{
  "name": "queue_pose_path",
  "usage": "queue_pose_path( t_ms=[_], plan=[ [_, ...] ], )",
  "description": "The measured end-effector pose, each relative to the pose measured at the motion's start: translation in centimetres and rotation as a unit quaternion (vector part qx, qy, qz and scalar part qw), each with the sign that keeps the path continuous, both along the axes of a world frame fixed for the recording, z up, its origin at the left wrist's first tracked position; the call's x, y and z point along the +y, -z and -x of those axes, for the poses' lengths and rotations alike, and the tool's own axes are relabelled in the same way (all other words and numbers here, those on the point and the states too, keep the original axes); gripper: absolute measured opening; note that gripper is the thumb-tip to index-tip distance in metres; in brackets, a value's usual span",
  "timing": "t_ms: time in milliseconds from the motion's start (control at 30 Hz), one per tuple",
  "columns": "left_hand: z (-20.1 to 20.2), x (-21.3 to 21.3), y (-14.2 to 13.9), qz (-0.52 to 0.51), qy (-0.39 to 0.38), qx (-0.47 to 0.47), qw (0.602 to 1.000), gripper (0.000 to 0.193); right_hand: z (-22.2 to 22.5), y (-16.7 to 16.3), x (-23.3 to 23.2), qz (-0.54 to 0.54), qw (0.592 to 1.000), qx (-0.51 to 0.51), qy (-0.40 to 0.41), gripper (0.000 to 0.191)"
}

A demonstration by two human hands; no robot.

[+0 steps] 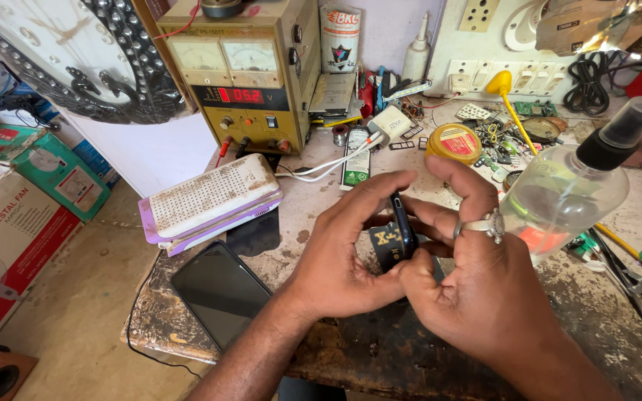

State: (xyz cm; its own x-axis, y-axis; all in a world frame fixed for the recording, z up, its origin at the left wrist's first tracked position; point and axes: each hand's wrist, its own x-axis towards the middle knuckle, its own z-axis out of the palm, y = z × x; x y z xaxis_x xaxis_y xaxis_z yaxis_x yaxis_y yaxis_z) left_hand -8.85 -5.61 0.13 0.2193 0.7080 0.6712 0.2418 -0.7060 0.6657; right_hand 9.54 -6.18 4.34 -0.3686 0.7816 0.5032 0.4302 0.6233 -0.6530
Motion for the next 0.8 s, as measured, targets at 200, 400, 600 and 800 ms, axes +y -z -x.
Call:
queue_pose_path(
  t_ms=[200,400,600,800],
  plan=[
    [0.2,0.1,-0.6,-0.041,-0.002,0.03,0.999,0.083,0.0,-0.7,1.0,-0.039,0.998,0.022,-0.051,0.078],
    [-0.2,0.8,-0.6,-0.059,-0.046,0.073,0.995,0.083,-0.3,-1.3,1.7,0.098,0.995,0.022,-0.015,0.09],
    [-0.9,1.6,-0.3,-0.055,-0.074,0.066,0.994,0.08,-0.6,-0.7,2.9,0.143,0.984,0.089,-0.055,0.088],
    [0.5,3.4,-0.6,0.048,-0.054,-0.027,0.997,0.077,-2.6,1.3,3.5,0.206,0.968,0.142,-0.033,0.071]
  ],
)
